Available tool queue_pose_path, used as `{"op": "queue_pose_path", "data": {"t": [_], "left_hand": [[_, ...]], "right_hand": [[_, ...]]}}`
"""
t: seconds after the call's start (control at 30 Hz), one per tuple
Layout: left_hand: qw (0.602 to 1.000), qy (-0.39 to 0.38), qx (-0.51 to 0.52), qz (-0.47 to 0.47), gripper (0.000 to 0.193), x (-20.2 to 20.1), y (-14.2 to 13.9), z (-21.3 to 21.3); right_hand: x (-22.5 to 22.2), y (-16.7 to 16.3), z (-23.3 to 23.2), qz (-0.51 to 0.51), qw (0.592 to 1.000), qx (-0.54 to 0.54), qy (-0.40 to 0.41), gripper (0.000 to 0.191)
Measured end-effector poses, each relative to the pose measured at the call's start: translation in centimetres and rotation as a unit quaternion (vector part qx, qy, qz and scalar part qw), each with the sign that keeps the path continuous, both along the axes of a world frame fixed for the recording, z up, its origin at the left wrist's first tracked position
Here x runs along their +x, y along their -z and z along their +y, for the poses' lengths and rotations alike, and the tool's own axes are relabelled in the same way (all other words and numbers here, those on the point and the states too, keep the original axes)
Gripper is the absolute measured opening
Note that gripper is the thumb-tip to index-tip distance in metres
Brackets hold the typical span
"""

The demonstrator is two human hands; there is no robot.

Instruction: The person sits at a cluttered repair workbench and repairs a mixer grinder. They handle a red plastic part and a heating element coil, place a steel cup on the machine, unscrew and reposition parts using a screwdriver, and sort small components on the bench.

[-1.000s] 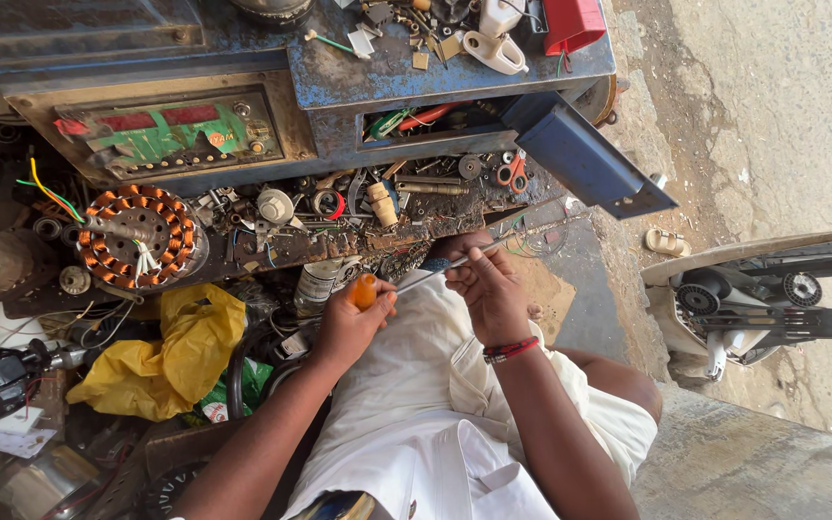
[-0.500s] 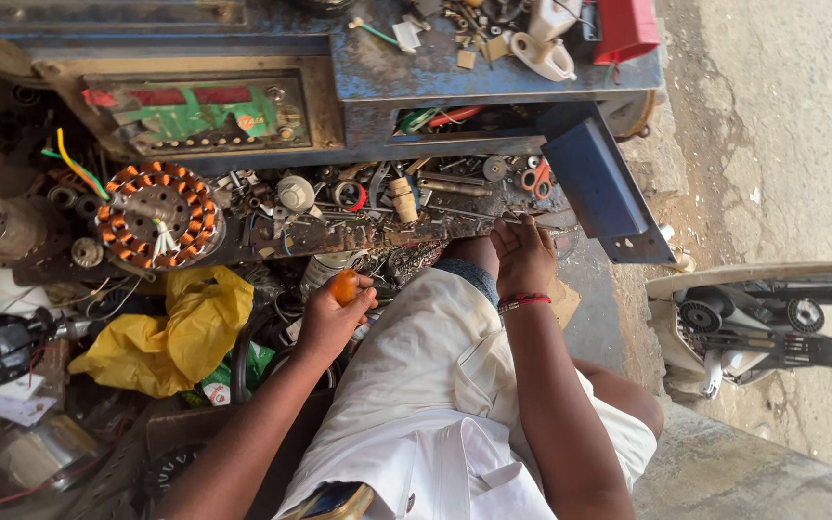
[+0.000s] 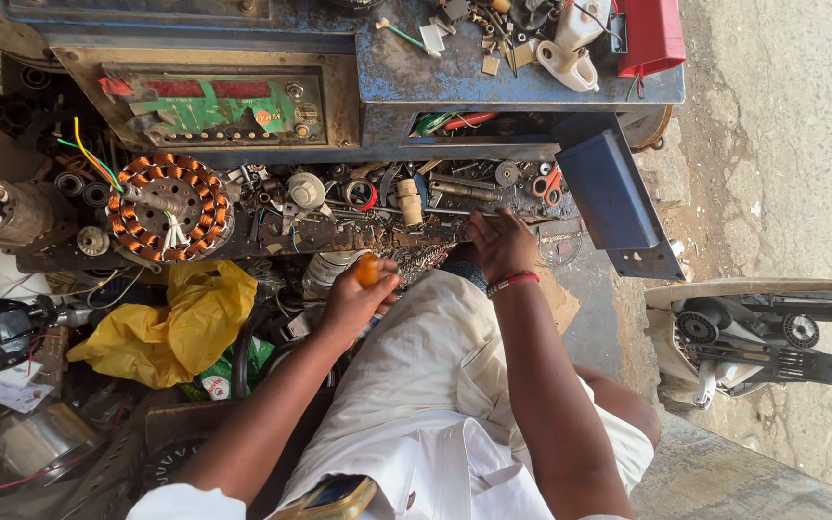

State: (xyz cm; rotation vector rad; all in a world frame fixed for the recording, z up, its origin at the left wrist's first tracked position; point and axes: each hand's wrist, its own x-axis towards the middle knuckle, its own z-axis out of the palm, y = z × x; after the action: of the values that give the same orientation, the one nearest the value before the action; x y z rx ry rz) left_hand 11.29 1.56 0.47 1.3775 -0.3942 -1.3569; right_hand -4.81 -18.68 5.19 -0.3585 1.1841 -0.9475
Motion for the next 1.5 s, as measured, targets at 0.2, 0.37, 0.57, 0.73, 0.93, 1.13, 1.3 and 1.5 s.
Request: {"op": "queue_pose_path", "data": {"t": [0.2,0.37,0.57,0.73,0.93,1.13,1.3,1.5], "left_hand": [[0.999,-0.001,-0.048,0.01,0.051,0.4,-0.6,-3.2],[0.998,-0.02,-0.066,-0.006,0.058,1.1,-1.0,-4.0],[0.997,-0.021,-0.072,-0.021,0.061,1.8,-1.1,-3.7],[0.996,-0.022,-0.085,-0.025,0.061,1.8,-0.8,-3.4],[0.997,-0.037,-0.067,-0.004,0.053,2.2,-0.4,-2.6],[0.998,-0.052,-0.042,0.02,0.041,2.3,-0.3,-1.2],[0.996,-0.066,-0.014,0.055,0.032,2.3,0.1,-0.2],[0.993,-0.091,-0.007,0.078,0.026,1.7,0.5,0.5]], "right_hand": [[3.0,-0.1,0.0,-0.017,0.998,-0.007,-0.062,0.024],[4.0,-0.2,-0.1,0.009,0.987,-0.011,-0.158,0.028],[3.9,-0.7,-0.5,0.216,0.921,0.043,-0.32,0.041],[3.0,-0.2,0.0,0.22,0.914,-0.023,-0.341,0.033],[2.4,1.1,0.5,0.252,0.904,-0.073,-0.337,0.03],[2.7,1.4,1.4,0.322,0.883,-0.125,-0.317,0.023],[2.8,2.0,2.6,0.322,0.838,-0.293,-0.33,0.02],[3.8,2.1,4.2,0.411,0.679,-0.476,-0.378,0.018]]}}
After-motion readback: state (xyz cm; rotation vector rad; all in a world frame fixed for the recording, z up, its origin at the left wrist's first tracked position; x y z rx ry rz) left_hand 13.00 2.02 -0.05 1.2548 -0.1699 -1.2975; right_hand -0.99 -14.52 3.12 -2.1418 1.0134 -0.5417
